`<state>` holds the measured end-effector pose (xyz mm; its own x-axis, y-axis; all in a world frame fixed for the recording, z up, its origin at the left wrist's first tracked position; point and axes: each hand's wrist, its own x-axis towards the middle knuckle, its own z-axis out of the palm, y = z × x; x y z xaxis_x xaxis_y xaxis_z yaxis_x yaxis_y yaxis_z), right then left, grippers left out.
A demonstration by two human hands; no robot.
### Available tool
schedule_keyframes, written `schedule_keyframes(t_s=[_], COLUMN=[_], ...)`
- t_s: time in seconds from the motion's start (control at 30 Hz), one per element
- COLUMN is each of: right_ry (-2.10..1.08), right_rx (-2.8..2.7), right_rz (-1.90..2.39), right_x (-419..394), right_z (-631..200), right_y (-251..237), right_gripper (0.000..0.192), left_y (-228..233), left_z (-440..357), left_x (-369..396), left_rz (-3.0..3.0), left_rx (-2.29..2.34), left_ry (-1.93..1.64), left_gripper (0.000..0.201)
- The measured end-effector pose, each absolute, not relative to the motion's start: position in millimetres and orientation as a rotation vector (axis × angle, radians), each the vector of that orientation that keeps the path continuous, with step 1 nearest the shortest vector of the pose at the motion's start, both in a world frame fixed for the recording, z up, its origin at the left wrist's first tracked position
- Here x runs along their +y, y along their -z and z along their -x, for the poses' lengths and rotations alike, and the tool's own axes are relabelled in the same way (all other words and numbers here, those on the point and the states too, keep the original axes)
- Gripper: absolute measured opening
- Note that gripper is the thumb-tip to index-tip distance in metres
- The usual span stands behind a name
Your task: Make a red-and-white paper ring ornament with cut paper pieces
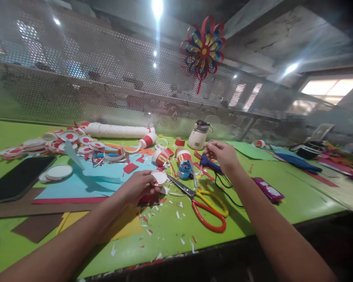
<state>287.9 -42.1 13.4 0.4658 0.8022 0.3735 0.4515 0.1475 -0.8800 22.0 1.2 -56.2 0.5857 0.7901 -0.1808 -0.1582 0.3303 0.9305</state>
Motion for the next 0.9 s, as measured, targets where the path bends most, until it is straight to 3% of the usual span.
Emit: schedule_keyframes(t_s=[0.37,0.6,0.8,0.9], right_ry=[0.068,0.112,0.236,0.219], right_rx=[-1.377,-1.582,-1.580,-1.557], right_rz=[2.224,2.509,2.609,2.635], right_x=[-20.9,-22.3,-14.5,-7.7], right_z=[-367.1,-371.6,-363.8,-364.5], right_y=[29.8,46.0,58.0,61.0], right_gripper=[0.017,0.021,0.043,0.038], left_y=[54.4,58.2,55.8,53.7], left_z=[-21.6,-22.1,-22.6,-21.7], left_x=[1.3,2.0,1.4,2.3], left_rz=[-1.090,-1.061,-1.082,-1.087], left_rx=[0.713,0.698,0.712,0.710], left_ry=[-0.672,-0.637,-0.659,-0.655], left_gripper=[0.013,0.016,0.012,0.013])
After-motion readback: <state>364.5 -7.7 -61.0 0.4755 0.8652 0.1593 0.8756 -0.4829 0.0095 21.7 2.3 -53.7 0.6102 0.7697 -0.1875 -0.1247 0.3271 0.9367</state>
